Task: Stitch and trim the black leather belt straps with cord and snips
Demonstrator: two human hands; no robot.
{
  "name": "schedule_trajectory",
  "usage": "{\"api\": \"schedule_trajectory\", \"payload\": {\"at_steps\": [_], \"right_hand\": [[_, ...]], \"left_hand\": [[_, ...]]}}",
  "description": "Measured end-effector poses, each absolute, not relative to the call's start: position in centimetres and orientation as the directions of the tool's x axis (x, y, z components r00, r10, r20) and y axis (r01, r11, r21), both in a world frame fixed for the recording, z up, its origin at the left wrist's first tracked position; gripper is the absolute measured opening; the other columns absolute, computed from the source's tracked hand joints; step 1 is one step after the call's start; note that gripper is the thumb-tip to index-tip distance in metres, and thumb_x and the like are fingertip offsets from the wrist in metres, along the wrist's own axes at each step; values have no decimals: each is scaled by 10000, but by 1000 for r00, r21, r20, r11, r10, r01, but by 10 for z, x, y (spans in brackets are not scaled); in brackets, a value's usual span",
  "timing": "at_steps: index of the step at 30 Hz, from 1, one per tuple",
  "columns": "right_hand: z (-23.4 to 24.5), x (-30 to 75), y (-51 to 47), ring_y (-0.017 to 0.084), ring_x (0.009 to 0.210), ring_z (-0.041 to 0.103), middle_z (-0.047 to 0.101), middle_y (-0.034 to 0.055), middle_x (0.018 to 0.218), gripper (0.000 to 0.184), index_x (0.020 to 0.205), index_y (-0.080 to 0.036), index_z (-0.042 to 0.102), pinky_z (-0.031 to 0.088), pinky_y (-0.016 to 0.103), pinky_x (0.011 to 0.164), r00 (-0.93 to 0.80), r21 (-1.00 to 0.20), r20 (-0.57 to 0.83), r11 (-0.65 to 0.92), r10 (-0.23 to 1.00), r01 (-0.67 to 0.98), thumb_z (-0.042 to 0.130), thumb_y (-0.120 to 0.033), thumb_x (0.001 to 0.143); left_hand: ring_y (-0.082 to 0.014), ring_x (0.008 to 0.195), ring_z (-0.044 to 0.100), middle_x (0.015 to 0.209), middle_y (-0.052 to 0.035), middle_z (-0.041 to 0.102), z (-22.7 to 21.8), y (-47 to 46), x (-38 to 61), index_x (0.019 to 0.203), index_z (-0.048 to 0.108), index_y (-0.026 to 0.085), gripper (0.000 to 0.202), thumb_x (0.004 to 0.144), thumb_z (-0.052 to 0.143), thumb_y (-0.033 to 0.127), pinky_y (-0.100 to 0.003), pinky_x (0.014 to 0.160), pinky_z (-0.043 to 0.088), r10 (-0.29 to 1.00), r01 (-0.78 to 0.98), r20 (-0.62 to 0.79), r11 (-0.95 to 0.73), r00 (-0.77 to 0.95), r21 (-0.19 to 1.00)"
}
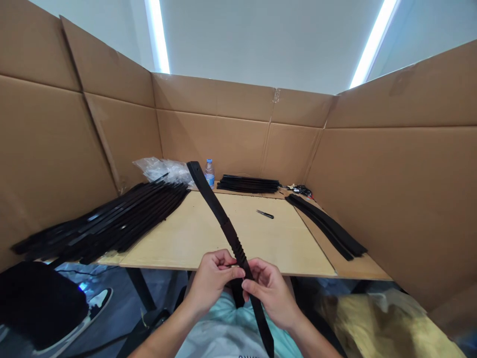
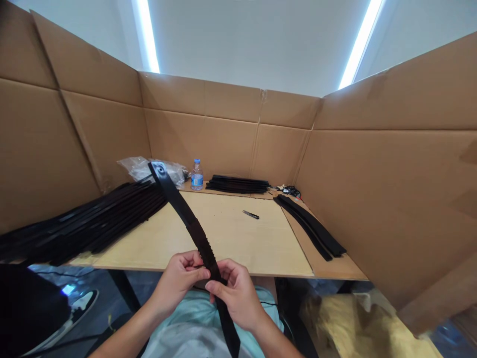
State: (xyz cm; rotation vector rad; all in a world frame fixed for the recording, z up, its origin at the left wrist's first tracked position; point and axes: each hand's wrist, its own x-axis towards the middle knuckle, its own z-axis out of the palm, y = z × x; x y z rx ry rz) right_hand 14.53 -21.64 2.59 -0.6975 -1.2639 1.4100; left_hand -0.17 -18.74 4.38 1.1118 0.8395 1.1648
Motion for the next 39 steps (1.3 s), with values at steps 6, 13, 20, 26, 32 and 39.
{"api": "schedule_trajectory", "payload": {"at_steps": [6, 13, 20, 26, 32, 39], "right_hand": [[25, 143, -217, 50, 393, 496, 628, -25, 695, 389, 811, -199, 399, 363, 125, 331, -280, -924, 205, 91, 938, -371, 722, -415, 783], [28, 146, -220, 104, 666, 602, 687, 49, 810, 280, 883, -176, 510, 472, 203, 591, -221, -876, 207, 80, 953, -476, 655, -413, 850], [26, 146, -219, 130, 859, 578, 642, 24, 923, 431, 1128, -217, 597, 481, 233, 751, -215, -896, 328, 230, 920, -380, 779, -305, 748], [28, 143, -218, 127, 705, 603, 634, 21, 837, 312, 878, -160, 624, 517, 196, 542, -217, -936, 269, 201, 938, -290, 816, -305, 679], [25, 142, -219, 92, 421, 573, 670, -11, 722, 417, 836, -223, 367, 407, 163, 388, -306, -922, 195, 67, 932, -381, 726, -425, 771], [32, 147, -220, 128, 686, 603, 675, 64, 883, 280, 931, -180, 556, 450, 243, 611, -262, -882, 197, 53, 945, -469, 688, -399, 819]], "left_hand": [[-117, 418, 549, 441, 15, 599, 46, -191, 0, 537, 472, 165, 360, 583, 804, 297, -215, 457, 410, 951, -310, 78, 20, 298, 950], [-162, 512, 623, 560, -27, 659, 44, -189, -4, 610, 536, 149, 312, 675, 757, 360, -256, 515, 465, 954, -288, 96, -11, 285, 958], [-44, 431, 396, 476, 81, 477, 46, -188, -5, 588, 538, 135, 406, 409, 887, 239, -162, 425, 276, 975, -216, 74, -28, 211, 976], [-61, 437, 424, 469, 49, 517, 49, -192, -4, 508, 469, 148, 400, 506, 835, 311, -177, 439, 312, 976, -212, 63, -18, 209, 977], [-107, 413, 522, 459, 7, 594, 51, -196, -5, 561, 468, 167, 373, 623, 786, 352, -206, 435, 382, 941, -244, 110, -31, 320, 969], [-173, 487, 632, 570, -27, 650, 47, -191, -7, 595, 524, 156, 326, 690, 737, 384, -272, 489, 493, 960, -221, 143, -90, 239, 971]]}}
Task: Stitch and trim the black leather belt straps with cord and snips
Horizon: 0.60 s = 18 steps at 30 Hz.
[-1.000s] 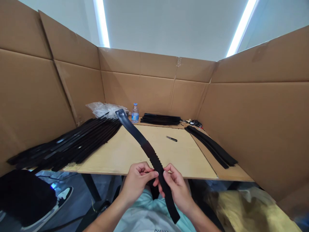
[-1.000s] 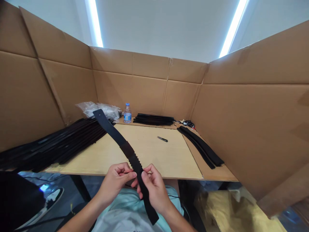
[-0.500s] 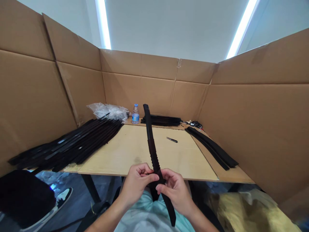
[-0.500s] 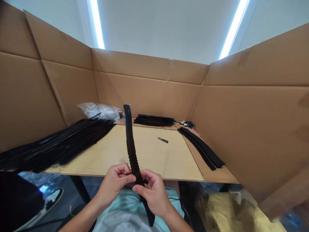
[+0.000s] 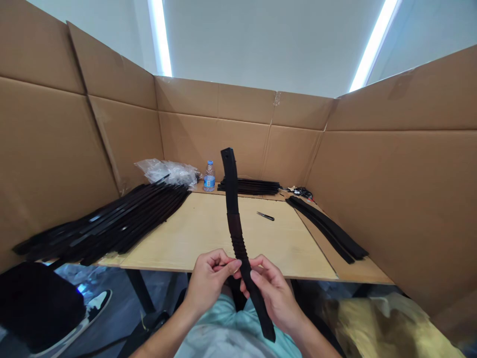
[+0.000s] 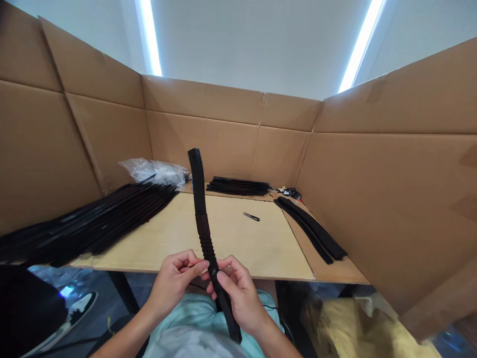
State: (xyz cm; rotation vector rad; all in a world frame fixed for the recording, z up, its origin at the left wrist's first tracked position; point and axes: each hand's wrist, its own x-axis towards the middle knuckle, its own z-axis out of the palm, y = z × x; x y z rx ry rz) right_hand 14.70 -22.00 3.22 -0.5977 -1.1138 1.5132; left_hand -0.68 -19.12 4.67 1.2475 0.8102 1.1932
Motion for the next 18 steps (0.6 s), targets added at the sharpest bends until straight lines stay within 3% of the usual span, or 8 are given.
{"api": "schedule_trajectory", "payload": {"at_steps": [6, 11, 14, 18], "right_hand": [[25, 145, -219, 120, 669, 531, 610, 40, 884, 442, 1165, -213, 581, 443, 242, 584, -272, -887, 245, 102, 931, -451, 746, -339, 774], [23, 141, -217, 108, 641, 527, 602, 40, 888, 323, 974, -174, 632, 471, 227, 566, -238, -905, 240, 129, 941, -405, 762, -368, 750], [26, 140, -218, 98, 581, 557, 600, 19, 846, 320, 921, -177, 556, 484, 226, 534, -240, -911, 242, 135, 940, -390, 750, -373, 760], [28, 140, -220, 86, 471, 531, 624, -4, 755, 334, 911, -211, 454, 393, 187, 433, -237, -904, 235, 122, 943, -409, 693, -421, 808]], "left_hand": [[-134, 440, 579, 498, 53, 561, 40, -186, -5, 596, 471, 172, 418, 504, 856, 305, -229, 442, 452, 953, -294, 105, -18, 284, 956], [-125, 436, 570, 537, 17, 609, 42, -188, -4, 569, 468, 167, 391, 578, 820, 336, -239, 445, 454, 951, -295, 101, -10, 293, 956], [-139, 431, 581, 528, 8, 623, 45, -190, -5, 568, 465, 171, 381, 615, 799, 348, -253, 450, 462, 942, -289, 110, -15, 316, 957], [-140, 473, 596, 531, -9, 637, 46, -191, -5, 576, 467, 172, 360, 662, 774, 338, -236, 468, 451, 937, -258, 130, -45, 325, 965]]}}
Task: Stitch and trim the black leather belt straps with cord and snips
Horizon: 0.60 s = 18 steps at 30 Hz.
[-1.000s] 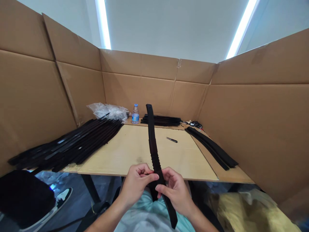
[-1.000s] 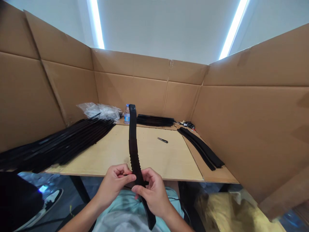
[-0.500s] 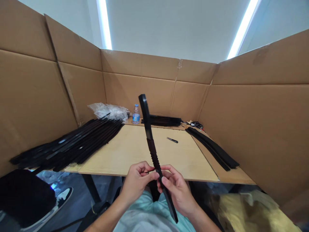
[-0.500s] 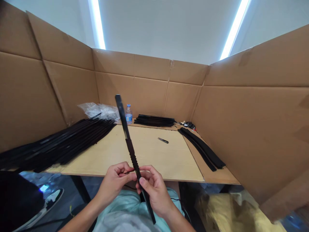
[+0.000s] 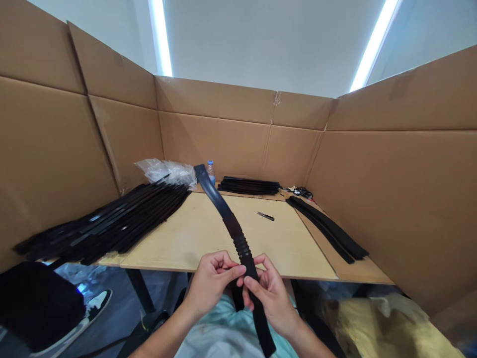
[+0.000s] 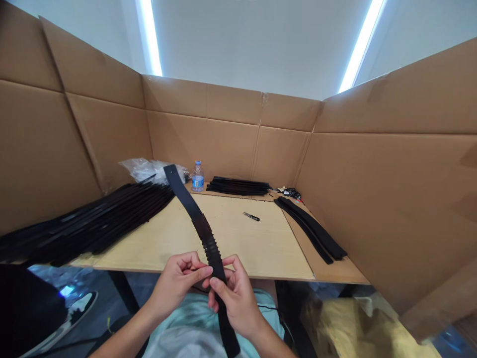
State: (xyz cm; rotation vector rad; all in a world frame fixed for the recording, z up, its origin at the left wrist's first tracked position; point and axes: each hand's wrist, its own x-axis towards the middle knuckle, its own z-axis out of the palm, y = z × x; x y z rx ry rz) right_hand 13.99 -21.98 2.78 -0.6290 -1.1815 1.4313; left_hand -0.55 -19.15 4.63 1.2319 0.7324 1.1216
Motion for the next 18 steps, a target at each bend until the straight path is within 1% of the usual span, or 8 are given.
{"api": "schedule_trajectory", "payload": {"at_steps": [3, 5, 7, 9, 11, 13, 15, 18], "right_hand": [[29, 141, -221, 101, 541, 536, 643, 30, 791, 302, 902, -196, 508, 405, 217, 502, -172, -882, 236, 136, 956, -452, 645, -457, 838], [29, 142, -221, 119, 602, 552, 638, 38, 819, 293, 884, -185, 561, 424, 238, 553, -150, -866, 226, 128, 963, -483, 673, -446, 815], [28, 143, -221, 122, 632, 550, 625, 33, 821, 265, 882, -180, 604, 433, 241, 581, -139, -864, 248, 154, 959, -480, 712, -404, 790], [26, 143, -221, 127, 685, 551, 621, 35, 849, 243, 933, -189, 629, 444, 236, 604, -146, -865, 301, 205, 942, -458, 732, -350, 783], [25, 143, -221, 144, 760, 557, 626, 46, 903, 343, 1070, -214, 613, 462, 234, 618, -169, -865, 332, 228, 928, -447, 749, -313, 771], [26, 143, -220, 162, 815, 560, 632, 55, 930, 480, 1166, -225, 579, 479, 231, 608, -190, -875, 324, 218, 927, -432, 779, -300, 737], [28, 142, -220, 163, 810, 566, 638, 56, 910, 465, 1127, -200, 606, 489, 220, 592, -203, -899, 302, 208, 931, -385, 795, -297, 713], [32, 142, -221, 130, 710, 578, 632, 41, 868, 308, 948, -165, 625, 502, 210, 566, -217, -924, 282, 205, 935, -322, 785, -301, 723]], "left_hand": [[-156, 547, 628, 585, -30, 665, 45, -190, -6, 589, 486, 167, 336, 679, 764, 332, -253, 532, 478, 947, -259, 136, -58, 292, 964], [-164, 576, 637, 613, -38, 676, 44, -188, -6, 595, 511, 160, 326, 670, 768, 346, -260, 555, 485, 957, -251, 124, -56, 263, 966], [-154, 559, 621, 598, -21, 659, 44, -187, -7, 595, 522, 155, 339, 621, 798, 350, -247, 541, 470, 960, -243, 108, -44, 257, 969], [-115, 497, 564, 550, 21, 609, 45, -187, -7, 581, 507, 154, 385, 521, 852, 315, -213, 492, 423, 962, -244, 94, -29, 257, 969], [-82, 463, 502, 519, 47, 565, 48, -188, -7, 562, 488, 152, 424, 448, 878, 275, -188, 463, 376, 963, -251, 77, -10, 260, 968], [-75, 475, 487, 524, 46, 561, 51, -190, -7, 548, 479, 150, 420, 456, 871, 269, -184, 473, 370, 963, -252, 64, 4, 262, 968], [-72, 475, 479, 520, 45, 556, 53, -192, -7, 535, 476, 149, 397, 504, 850, 281, -184, 473, 360, 962, -242, 74, -9, 262, 970], [-68, 438, 458, 490, 47, 543, 55, -194, -7, 525, 469, 156, 386, 561, 821, 311, -185, 440, 332, 956, -229, 99, -34, 277, 973]]}}
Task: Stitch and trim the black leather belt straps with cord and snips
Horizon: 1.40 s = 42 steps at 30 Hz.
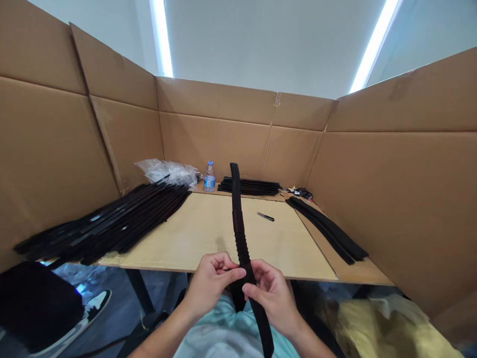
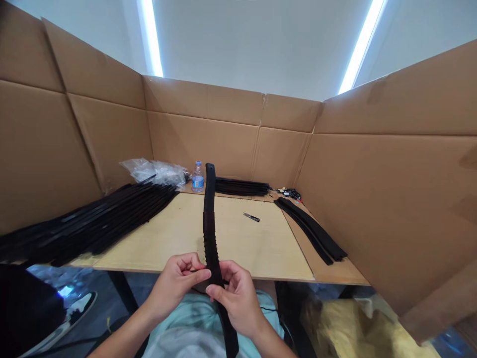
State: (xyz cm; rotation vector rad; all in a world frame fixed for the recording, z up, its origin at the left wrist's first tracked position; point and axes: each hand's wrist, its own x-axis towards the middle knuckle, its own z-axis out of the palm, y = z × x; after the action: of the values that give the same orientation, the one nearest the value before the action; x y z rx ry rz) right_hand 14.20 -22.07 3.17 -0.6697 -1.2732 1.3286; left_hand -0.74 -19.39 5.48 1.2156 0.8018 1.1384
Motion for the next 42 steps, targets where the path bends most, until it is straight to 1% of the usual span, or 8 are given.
{"api": "schedule_trajectory", "payload": {"at_steps": [6, 12, 16, 22, 25, 32, 36, 42], "right_hand": [[28, 142, -221, 71, 460, 548, 617, -30, 737, 342, 849, -211, 420, 408, 153, 399, -241, -919, 248, 150, 938, -364, 722, -362, 792], [33, 146, -220, 120, 678, 604, 642, 38, 886, 264, 928, -187, 529, 465, 220, 566, -261, -894, 240, 108, 935, -435, 682, -377, 827], [33, 145, -221, 123, 717, 589, 636, 28, 875, 271, 948, -194, 574, 470, 230, 609, -222, -876, 229, 101, 948, -471, 740, -328, 782], [29, 146, -220, 152, 862, 592, 656, 31, 914, 604, 1169, -213, 564, 477, 264, 772, -202, -898, 207, 105, 957, -427, 853, -231, 639], [30, 144, -221, 167, 922, 586, 658, 45, 953, 477, 1076, -184, 624, 476, 265, 813, -212, -917, 226, 134, 951, -375, 841, -252, 656], [31, 139, -226, 77, 520, 503, 577, -31, 705, 274, 807, -184, 518, 414, 166, 437, -152, -912, 231, 160, 961, -377, 733, -352, 781], [31, 140, -226, 75, 516, 513, 574, -30, 611, 262, 798, -171, 517, 407, 178, 506, -129, -875, 254, 170, 959, -454, 640, -394, 861], [29, 142, -224, 110, 698, 571, 638, 28, 815, 233, 912, -161, 638, 464, 214, 626, -134, -852, 280, 181, 951, -491, 744, -321, 779]], "left_hand": [[-141, 469, 590, 531, -3, 633, 53, -194, -8, 572, 475, 173, 359, 626, 789, 340, -239, 480, 433, 931, -252, 101, -10, 350, 968], [-161, 494, 631, 589, -32, 667, 49, -189, -8, 582, 490, 161, 338, 671, 757, 348, -250, 497, 466, 954, -240, 118, -51, 275, 969], [-127, 467, 575, 523, 25, 599, 47, -187, -8, 641, 524, 156, 363, 549, 834, 319, -219, 470, 432, 955, -251, 77, -3, 286, 968], [-38, 450, 401, 499, 79, 475, 48, -188, -5, 547, 486, 135, 436, 408, 885, 240, -151, 433, 297, 974, -202, 58, -13, 220, 979], [-46, 462, 411, 507, 65, 501, 51, -191, -4, 531, 466, 143, 426, 477, 859, 300, -159, 449, 313, 965, -220, 85, -30, 247, 975], [-95, 453, 513, 510, 19, 579, 50, -194, -5, 547, 459, 163, 394, 631, 780, 375, -195, 444, 361, 947, -201, 111, -51, 302, 978], [-121, 463, 560, 505, 13, 591, 48, -194, -5, 560, 474, 166, 366, 662, 763, 367, -217, 465, 417, 955, -176, 131, -85, 267, 981], [-162, 508, 623, 548, 19, 624, 49, -194, -2, 593, 459, 174, 403, 560, 828, 332, -269, 532, 496, 941, -292, 99, 0, 324, 956]]}}
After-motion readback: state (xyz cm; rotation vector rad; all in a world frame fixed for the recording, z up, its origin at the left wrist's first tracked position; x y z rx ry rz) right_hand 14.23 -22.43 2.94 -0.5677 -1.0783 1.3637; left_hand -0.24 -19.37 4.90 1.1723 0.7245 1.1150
